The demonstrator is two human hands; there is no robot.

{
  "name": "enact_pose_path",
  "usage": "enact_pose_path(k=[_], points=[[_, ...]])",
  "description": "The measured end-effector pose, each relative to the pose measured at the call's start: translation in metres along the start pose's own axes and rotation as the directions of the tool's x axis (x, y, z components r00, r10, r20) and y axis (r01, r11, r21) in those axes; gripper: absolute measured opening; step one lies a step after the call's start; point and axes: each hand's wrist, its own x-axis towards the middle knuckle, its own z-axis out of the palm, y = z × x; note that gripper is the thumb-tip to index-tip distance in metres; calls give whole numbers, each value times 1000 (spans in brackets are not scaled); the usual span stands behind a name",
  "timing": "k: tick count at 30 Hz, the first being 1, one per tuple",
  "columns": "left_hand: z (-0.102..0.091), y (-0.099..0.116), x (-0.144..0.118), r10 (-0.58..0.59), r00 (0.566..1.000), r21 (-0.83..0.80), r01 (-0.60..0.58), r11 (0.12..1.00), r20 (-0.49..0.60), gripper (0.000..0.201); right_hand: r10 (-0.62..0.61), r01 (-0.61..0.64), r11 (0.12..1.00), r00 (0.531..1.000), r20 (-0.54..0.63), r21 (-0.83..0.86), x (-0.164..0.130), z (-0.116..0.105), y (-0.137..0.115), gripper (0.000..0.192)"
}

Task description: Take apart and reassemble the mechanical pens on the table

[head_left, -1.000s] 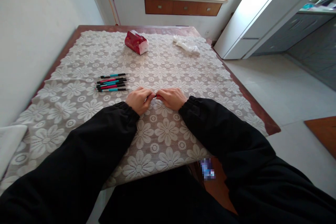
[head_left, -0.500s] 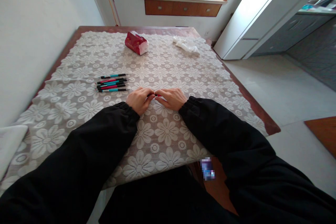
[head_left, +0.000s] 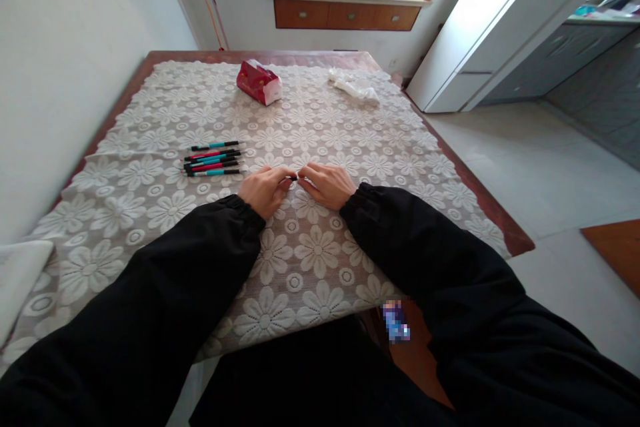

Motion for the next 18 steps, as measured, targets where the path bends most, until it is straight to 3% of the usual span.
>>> enact_pose_path(k=[11, 18], points=[[1, 0, -1, -59, 998, -27, 58, 998, -27, 26, 62, -62, 997, 998, -7, 43, -1, -1, -1, 36], [-1, 0, 0, -8, 999, -5, 8, 1000, -39, 25, 38, -38, 998, 999, -10, 47, -2, -1, -2, 35]])
